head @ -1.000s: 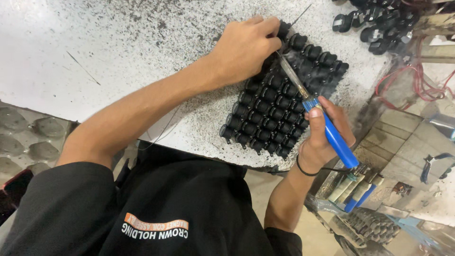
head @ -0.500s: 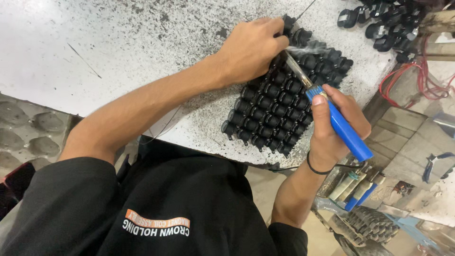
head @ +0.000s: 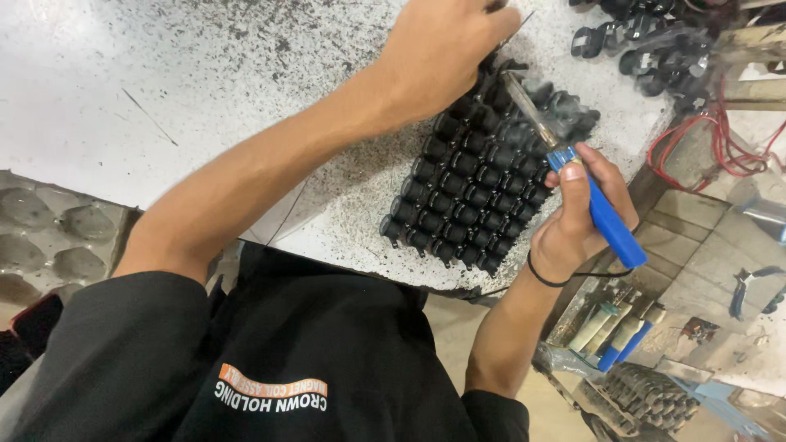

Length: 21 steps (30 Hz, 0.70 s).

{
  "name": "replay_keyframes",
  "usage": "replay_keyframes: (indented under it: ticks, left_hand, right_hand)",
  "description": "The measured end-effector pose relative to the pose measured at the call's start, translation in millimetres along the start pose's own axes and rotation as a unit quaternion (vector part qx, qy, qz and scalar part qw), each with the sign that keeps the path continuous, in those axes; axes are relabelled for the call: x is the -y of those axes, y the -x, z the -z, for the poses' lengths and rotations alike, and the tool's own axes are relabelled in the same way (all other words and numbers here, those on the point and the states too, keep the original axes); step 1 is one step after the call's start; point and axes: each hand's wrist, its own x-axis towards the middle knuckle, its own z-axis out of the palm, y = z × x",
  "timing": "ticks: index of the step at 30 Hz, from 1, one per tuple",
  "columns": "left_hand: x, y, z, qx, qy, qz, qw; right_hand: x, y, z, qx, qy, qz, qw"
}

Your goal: The person arranges black cylindrical components in a grid on the workbench, then uses a soldering iron to solder a wire terminal on each component one at a time, working across the grid. Smoke rises as the iron contacts each part, and the person later switches to a different handheld tool to work on the parts.

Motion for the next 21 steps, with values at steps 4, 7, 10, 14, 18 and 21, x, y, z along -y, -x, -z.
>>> replay_keyframes:
  ticks: [4,7,10,14,18,21]
  left_hand:
    - [6,24,-26,0.027,0.034,0.049,0.998]
    - [13,32,-33,0.035,0.03,0.038,0.998]
    - [13,33,-34,0.042,0.03,0.03,0.998]
    - [10,30,-32,0.052,0.016,0.01,0.998]
    - [7,29,-32,0.066,0.009,0.002,0.998]
    - [5,28,-33,0.057,0.008,-0.001,0.998]
  right_hand:
    - [2,-5,0,0.016,0.027,-0.006,0.999]
    - [3,-10,-2,0.038,0.038,-0.005,0.999]
    - [5,-10,-4,0.04,0.051,-0.011,0.998]
    - [10,-9,-5,0.041,0.08,-0.029,0.996]
    - [14,-11,-6,0.046,0.085,-0.033,0.995]
    - [17,-13,-7,0.061,0.095,-0.036,0.993]
